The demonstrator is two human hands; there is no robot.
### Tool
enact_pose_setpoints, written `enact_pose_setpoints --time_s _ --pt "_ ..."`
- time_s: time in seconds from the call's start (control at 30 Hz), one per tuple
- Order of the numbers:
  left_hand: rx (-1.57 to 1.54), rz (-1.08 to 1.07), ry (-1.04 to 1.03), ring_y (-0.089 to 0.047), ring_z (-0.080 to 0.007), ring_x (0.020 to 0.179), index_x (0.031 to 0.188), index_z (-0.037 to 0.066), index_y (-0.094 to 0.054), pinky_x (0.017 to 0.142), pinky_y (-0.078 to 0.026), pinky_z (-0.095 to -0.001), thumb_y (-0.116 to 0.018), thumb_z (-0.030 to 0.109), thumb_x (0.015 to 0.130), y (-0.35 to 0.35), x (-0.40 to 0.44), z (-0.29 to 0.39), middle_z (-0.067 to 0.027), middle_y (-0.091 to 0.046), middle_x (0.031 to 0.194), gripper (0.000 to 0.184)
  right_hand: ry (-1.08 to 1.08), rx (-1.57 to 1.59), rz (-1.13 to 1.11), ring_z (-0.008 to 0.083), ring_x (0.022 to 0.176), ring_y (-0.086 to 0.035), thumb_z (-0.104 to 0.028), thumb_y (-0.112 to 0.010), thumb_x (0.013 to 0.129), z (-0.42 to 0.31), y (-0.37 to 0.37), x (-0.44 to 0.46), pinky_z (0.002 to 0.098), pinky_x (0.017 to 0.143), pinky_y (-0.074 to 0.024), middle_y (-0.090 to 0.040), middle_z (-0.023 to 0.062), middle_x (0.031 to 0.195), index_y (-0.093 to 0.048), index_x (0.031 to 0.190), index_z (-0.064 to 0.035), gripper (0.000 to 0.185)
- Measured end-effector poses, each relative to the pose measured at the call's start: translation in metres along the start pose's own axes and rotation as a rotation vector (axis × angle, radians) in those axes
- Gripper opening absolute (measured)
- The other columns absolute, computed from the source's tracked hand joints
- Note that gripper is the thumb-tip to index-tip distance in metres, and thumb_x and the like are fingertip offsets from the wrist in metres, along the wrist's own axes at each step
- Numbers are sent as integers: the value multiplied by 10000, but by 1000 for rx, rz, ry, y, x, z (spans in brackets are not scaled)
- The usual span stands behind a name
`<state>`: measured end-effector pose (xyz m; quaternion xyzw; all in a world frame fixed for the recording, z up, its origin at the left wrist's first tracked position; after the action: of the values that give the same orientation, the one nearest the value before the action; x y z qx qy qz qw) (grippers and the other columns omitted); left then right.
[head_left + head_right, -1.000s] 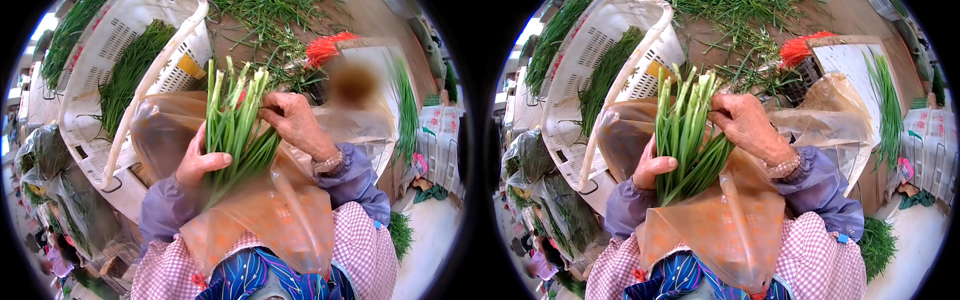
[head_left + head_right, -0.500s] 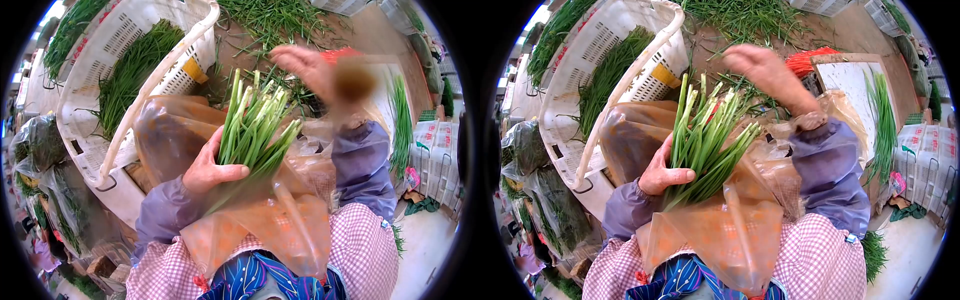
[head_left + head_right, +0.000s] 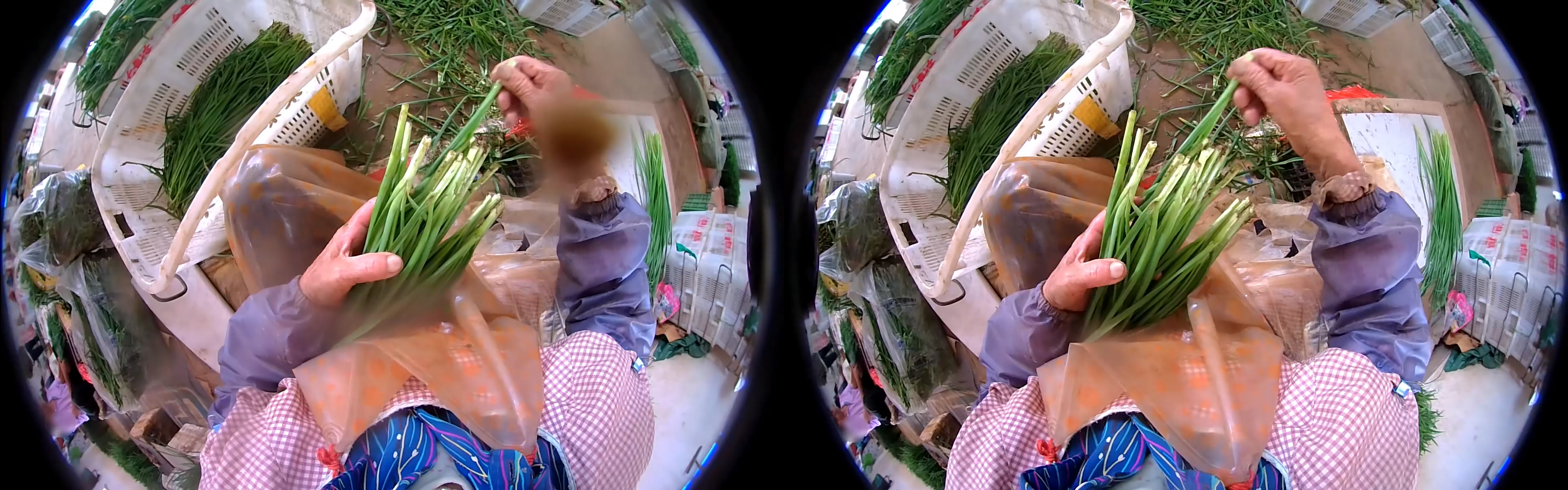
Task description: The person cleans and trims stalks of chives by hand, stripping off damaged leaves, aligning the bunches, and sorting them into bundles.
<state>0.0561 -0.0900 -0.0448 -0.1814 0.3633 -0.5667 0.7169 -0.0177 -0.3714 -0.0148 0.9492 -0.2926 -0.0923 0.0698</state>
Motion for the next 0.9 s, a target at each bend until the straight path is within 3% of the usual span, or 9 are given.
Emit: enact_pose_setpoints --time_s 0.07,0.1,0.23,0.4,0.53,0.63,0.73,0.87,0.9 --pt "-14 -3 18 -436 -243 1241 1447 50 -199 1037 -358 -390 -677 183 728 3 -1 -2 -126 -386 1391 874 116 139 231 83 493 -539 -181 -584 907 3 30 5 211 486 -471 -605 34 637 -654 869 -33 168" --pt "-26 -12 41 -444 -242 1234 1447 50 -203 1028 -371 -388 -667 165 737 5 -2 -4 -122 -391 1387 856 569 -386 431 96 516 -558 -180 -582 905 9 75 18 231 516 -493 -609 44 652 -647 901 -27 167" --pt "-45 4 20 -467 -245 1211 1444 50 -207 1004 -400 -390 -657 149 754 6 0 -4 -129 -398 1382 831 575 -190 728 125 586 -584 -176 -576 903 -27 110 15 247 562 -505 -617 59 701 -634 908 -27 159" --pt "-110 20 76 -494 -255 1181 1440 56 -219 976 -430 -405 -634 210 808 6 4 -9 -145 -406 1373 771 899 257 102 161 675 -617 -170 -570 900 -115 29 7 266 620 -521 -627 78 761 -617 916 -28 151" --pt "-168 -41 32 -507 -271 1163 1430 55 -242 964 -439 -422 -550 347 879 11 7 -14 -154 -424 1357 696 499 372 -446 164 686 -622 -142 -570 888 -108 -38 -21 265 623 -519 -628 82 767 -613 920 -15 138" --pt "-223 133 50 -532 -307 1119 1412 49 -283 957 -436 -467 -351 616 900 14 0 -12 -167 -475 1316 767 172 288 -934 87 594 -591 -111 -565 868 -68 -61 -26 215 530 -478 -622 27 692 -636 915 -7 135" --pt "-474 -28 25 -537 -250 1117 1415 25 -284 953 -445 -412 -325 523 956 14 -4 -7 -136 -497 1299 678 22 -31 -988 65 593 -575 -97 -576 851 -38 -62 -23 193 507 -444 -605 3 682 -630 901 -14 111" --pt "-182 -240 -51 -531 -235 1125 1440 22 -198 970 -429 -396 -639 437 815 11 -1 -8 -138 -453 1323 870 109 -152 -782 49 593 -561 -96 -588 835 -33 -65 -28 183 505 -425 -589 -12 672 -630 877 -18 98" --pt "-152 -86 46 -538 -224 1100 1447 28 -174 955 -435 -372 -718 322 721 -3 -5 3 -136 -457 1300 954 107 -131 -726 30 564 -500 -108 -604 848 -33 -65 -30 176 488 -390 -568 -28 668 -633 879 -24 94"
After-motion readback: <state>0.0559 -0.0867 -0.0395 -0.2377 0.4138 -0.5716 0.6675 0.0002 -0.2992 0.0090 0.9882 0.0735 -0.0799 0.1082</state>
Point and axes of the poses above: each hand's wrist, its own x-axis towards the middle knuckle, its own y-axis out of the back of the hand, z = x × y, the point moved 2 cm from there along x, towards the middle knuckle
